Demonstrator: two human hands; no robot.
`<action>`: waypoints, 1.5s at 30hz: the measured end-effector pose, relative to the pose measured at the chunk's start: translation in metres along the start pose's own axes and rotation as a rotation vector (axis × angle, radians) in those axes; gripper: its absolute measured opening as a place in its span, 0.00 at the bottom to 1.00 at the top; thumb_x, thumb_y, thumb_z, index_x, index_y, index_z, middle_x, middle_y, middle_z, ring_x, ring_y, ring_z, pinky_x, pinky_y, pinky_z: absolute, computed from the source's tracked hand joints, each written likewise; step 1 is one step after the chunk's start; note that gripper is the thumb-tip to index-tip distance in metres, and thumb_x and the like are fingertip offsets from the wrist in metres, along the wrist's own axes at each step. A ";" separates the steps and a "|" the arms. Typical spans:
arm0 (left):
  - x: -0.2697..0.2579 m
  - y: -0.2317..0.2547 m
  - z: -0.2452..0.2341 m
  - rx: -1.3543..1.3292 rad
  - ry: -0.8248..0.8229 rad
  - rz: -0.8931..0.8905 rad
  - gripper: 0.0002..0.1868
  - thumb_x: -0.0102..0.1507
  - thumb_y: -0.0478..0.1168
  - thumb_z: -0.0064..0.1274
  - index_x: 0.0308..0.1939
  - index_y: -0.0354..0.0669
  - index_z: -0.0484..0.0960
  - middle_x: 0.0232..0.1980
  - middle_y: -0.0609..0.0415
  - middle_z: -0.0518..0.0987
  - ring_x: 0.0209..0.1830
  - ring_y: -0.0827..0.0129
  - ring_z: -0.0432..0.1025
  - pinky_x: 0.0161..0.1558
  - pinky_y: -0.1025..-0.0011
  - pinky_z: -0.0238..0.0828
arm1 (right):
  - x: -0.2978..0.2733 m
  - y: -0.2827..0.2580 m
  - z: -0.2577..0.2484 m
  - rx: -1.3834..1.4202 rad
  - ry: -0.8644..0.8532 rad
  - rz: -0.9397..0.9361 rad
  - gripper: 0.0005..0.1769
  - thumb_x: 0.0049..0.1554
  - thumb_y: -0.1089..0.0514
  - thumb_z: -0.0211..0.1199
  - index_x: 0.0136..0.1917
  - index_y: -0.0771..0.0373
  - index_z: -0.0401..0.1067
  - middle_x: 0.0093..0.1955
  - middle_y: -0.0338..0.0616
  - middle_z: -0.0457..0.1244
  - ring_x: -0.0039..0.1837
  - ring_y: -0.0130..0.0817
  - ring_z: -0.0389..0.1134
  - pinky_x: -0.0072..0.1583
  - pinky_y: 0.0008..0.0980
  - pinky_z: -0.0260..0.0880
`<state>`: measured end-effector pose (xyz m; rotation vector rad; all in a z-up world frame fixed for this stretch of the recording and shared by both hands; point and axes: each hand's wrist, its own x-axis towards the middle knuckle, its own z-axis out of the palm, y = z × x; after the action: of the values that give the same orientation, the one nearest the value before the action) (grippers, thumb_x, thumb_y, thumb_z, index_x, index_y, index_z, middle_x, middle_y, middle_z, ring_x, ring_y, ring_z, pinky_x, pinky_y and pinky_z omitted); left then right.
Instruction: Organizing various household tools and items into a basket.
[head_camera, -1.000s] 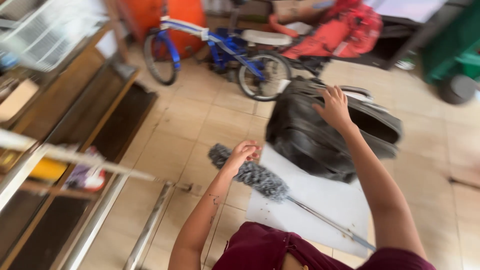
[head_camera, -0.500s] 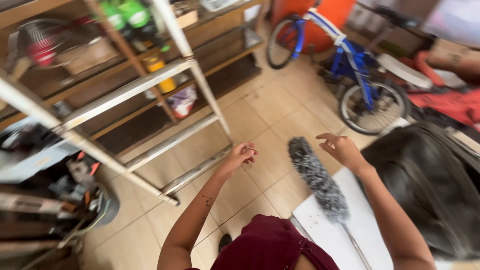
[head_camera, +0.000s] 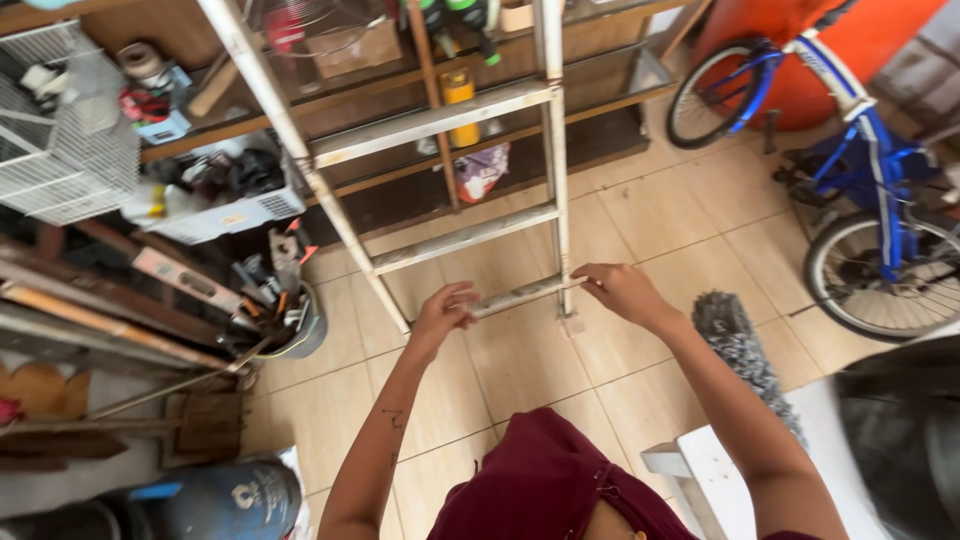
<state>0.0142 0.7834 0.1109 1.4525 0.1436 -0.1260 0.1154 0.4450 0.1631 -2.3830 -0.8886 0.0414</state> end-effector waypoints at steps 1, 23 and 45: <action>-0.006 -0.008 -0.016 0.000 0.012 0.000 0.13 0.65 0.42 0.51 0.53 0.46 0.78 0.43 0.60 0.84 0.31 0.76 0.76 0.34 0.76 0.74 | 0.007 -0.006 0.011 0.005 -0.006 -0.009 0.12 0.59 0.55 0.62 0.56 0.56 0.78 0.44 0.46 0.72 0.43 0.45 0.73 0.47 0.43 0.72; -0.056 0.010 -0.179 0.019 0.429 0.066 0.19 0.68 0.38 0.46 0.62 0.41 0.76 0.54 0.51 0.84 0.44 0.68 0.78 0.45 0.71 0.72 | 0.123 -0.090 0.063 0.192 -0.044 -0.172 0.10 0.59 0.58 0.62 0.54 0.59 0.78 0.40 0.46 0.72 0.41 0.39 0.75 0.45 0.36 0.74; -0.060 0.007 -0.166 0.023 0.603 0.141 0.18 0.69 0.37 0.45 0.63 0.39 0.75 0.55 0.51 0.84 0.45 0.68 0.78 0.46 0.70 0.72 | 0.176 -0.048 0.066 0.247 -0.178 -0.193 0.10 0.60 0.59 0.62 0.54 0.60 0.78 0.39 0.47 0.71 0.40 0.36 0.74 0.45 0.34 0.73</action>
<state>-0.0475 0.9494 0.1094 1.4817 0.5295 0.4322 0.2088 0.6153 0.1638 -2.0797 -1.1240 0.2754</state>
